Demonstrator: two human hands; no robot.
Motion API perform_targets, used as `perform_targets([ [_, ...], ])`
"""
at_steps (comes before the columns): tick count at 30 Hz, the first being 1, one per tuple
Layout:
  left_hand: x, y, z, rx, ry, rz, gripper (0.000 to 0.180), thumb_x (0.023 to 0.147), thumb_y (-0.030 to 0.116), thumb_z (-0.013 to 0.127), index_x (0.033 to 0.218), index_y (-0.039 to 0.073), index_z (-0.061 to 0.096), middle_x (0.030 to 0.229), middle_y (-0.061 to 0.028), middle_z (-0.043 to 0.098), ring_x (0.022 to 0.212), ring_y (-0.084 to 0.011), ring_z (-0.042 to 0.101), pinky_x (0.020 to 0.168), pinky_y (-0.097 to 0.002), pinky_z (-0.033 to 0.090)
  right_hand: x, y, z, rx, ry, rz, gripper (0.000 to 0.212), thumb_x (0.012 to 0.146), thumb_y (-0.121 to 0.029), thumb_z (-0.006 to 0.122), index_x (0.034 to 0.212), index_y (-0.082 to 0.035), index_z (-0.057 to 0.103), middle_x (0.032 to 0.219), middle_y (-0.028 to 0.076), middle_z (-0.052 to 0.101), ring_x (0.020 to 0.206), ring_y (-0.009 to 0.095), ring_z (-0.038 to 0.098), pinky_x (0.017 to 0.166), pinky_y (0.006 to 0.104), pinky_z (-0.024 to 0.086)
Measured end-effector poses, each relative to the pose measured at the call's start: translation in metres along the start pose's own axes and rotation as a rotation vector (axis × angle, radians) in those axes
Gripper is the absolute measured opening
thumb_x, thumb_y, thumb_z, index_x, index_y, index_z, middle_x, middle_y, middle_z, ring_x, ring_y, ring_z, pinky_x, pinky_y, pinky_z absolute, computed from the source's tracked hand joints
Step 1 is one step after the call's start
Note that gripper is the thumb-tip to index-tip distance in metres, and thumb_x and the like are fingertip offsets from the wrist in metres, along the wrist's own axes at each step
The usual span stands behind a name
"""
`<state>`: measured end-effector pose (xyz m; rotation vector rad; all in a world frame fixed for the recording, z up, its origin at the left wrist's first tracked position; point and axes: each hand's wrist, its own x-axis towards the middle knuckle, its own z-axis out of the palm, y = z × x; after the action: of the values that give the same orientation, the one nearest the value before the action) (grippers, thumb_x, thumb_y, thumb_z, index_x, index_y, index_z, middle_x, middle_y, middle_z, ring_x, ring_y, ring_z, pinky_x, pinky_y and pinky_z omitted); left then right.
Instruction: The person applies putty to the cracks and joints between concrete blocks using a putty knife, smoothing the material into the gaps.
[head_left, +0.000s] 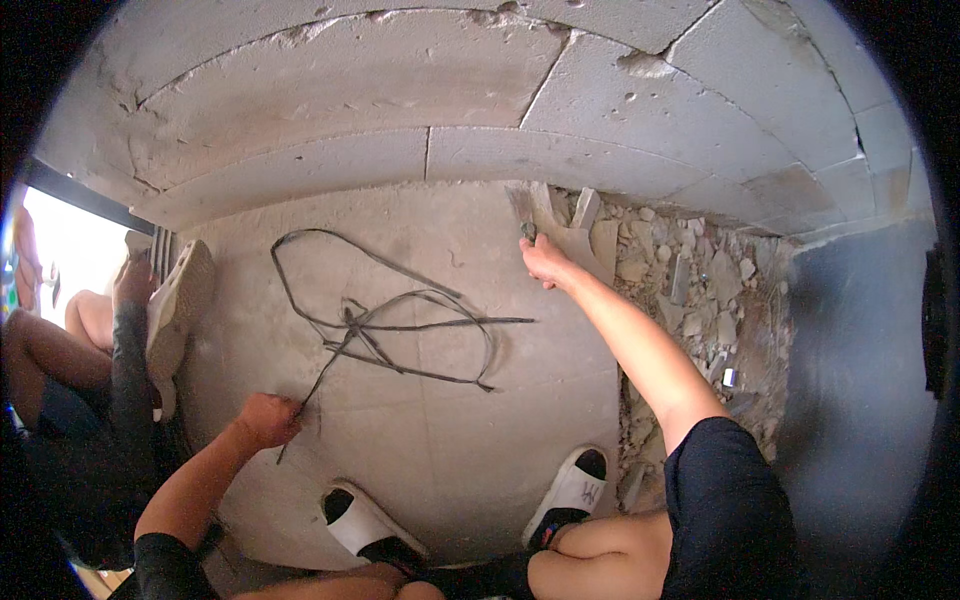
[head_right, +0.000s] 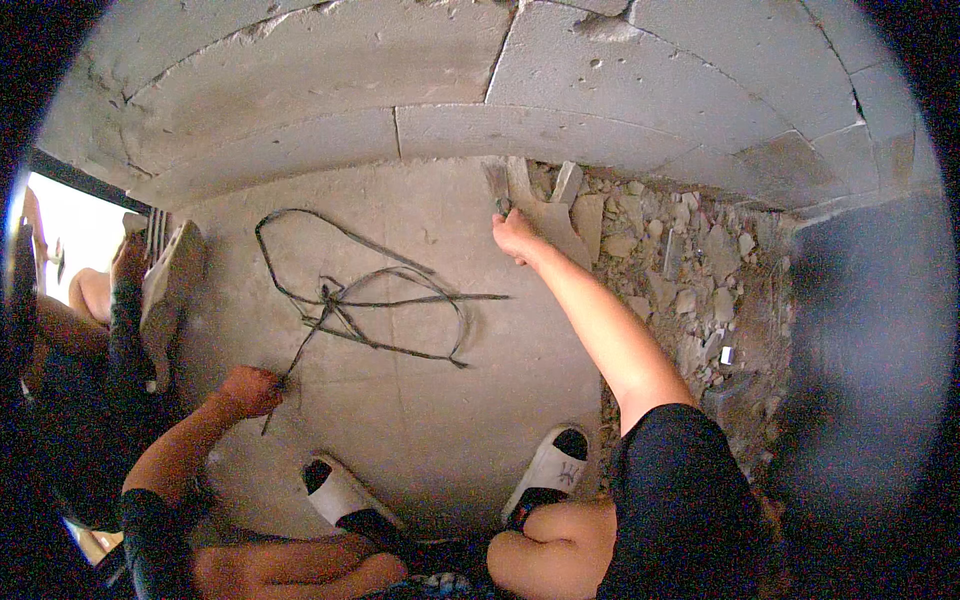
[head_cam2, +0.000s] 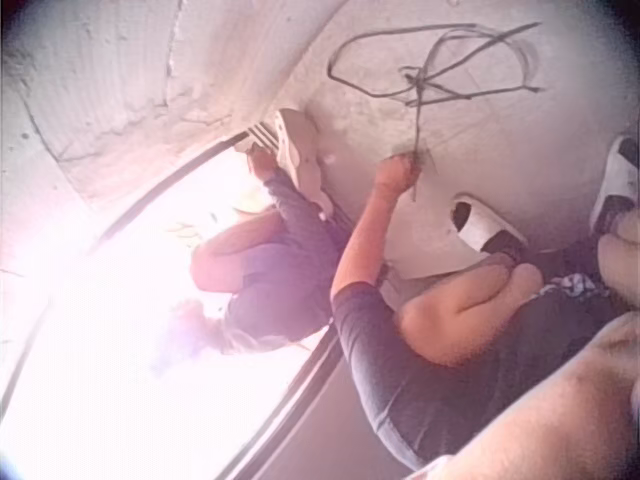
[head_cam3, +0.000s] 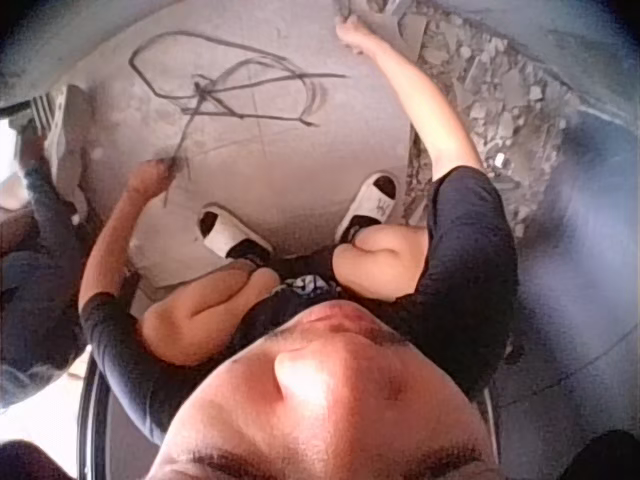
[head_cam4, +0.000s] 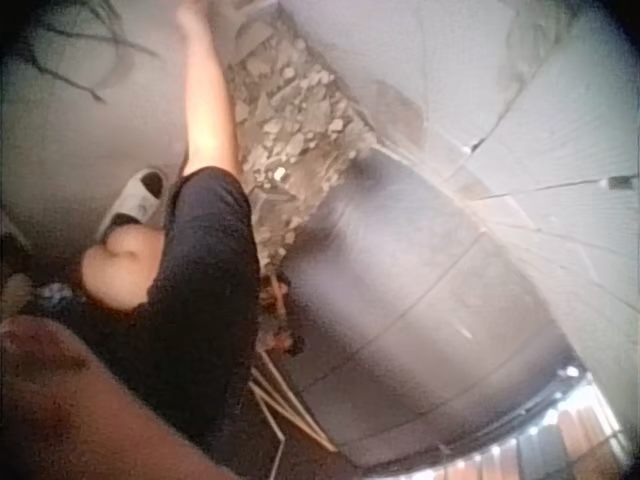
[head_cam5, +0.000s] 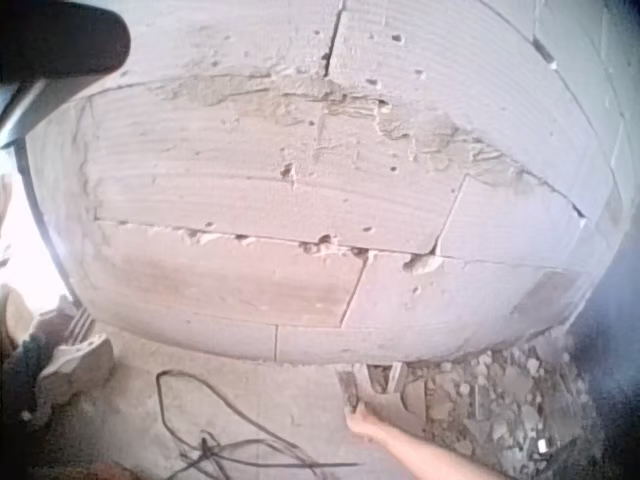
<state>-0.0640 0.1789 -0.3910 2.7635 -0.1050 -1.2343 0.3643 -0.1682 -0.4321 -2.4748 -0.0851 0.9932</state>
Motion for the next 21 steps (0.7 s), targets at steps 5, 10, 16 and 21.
perform_targets([
  [5,0.001,-0.003,0.014,0.002,0.082,0.044,0.026,0.081,0.03,0.061,0.087,0.005,0.061,0.079,-0.0167,0.067,0.077,-0.0353,0.067,0.07,-0.0468,0.054,0.009,0.005,0.008,-0.178,0.094,-0.021,0.058,0.099,-0.041,0.039,0.13,0.007,0.037,0.095,0.02,0.062,0.071,0.028,0.065,0.052,0.0422,0.052],
  [10,0.002,-0.005,0.018,-0.018,0.049,0.05,0.029,0.085,0.034,0.058,0.088,0.006,0.063,0.084,-0.0156,0.067,0.079,-0.0361,0.066,0.071,-0.0487,0.053,0.029,0.024,0.016,-0.19,0.175,-0.117,0.06,0.1,-0.041,0.038,0.132,0.009,0.035,0.108,0.024,0.061,0.065,0.03,0.064,0.051,0.0421,0.051],
  [16,-0.003,-0.004,0.008,0.016,0.095,0.053,0.024,0.082,0.029,0.061,0.087,0.005,0.061,0.076,-0.0159,0.067,0.074,-0.0354,0.067,0.068,-0.0468,0.054,0.018,0.025,0.011,-0.138,0.152,-0.143,0.063,0.1,-0.039,0.036,0.135,0.012,0.032,0.132,0.03,0.047,0.091,0.037,0.056,0.072,0.0437,0.045],
  [21,-0.01,-0.005,0.009,0.001,0.081,0.042,0.026,0.083,0.032,0.058,0.086,0.006,0.062,0.078,-0.0158,0.067,0.076,-0.0354,0.067,0.069,-0.0478,0.054,-0.005,0.008,0.006,-0.087,0.142,-0.184,0.064,0.101,-0.037,0.036,0.138,0.015,0.028,0.142,0.034,0.036,0.134,0.044,0.035,0.112,0.0461,0.028],
])
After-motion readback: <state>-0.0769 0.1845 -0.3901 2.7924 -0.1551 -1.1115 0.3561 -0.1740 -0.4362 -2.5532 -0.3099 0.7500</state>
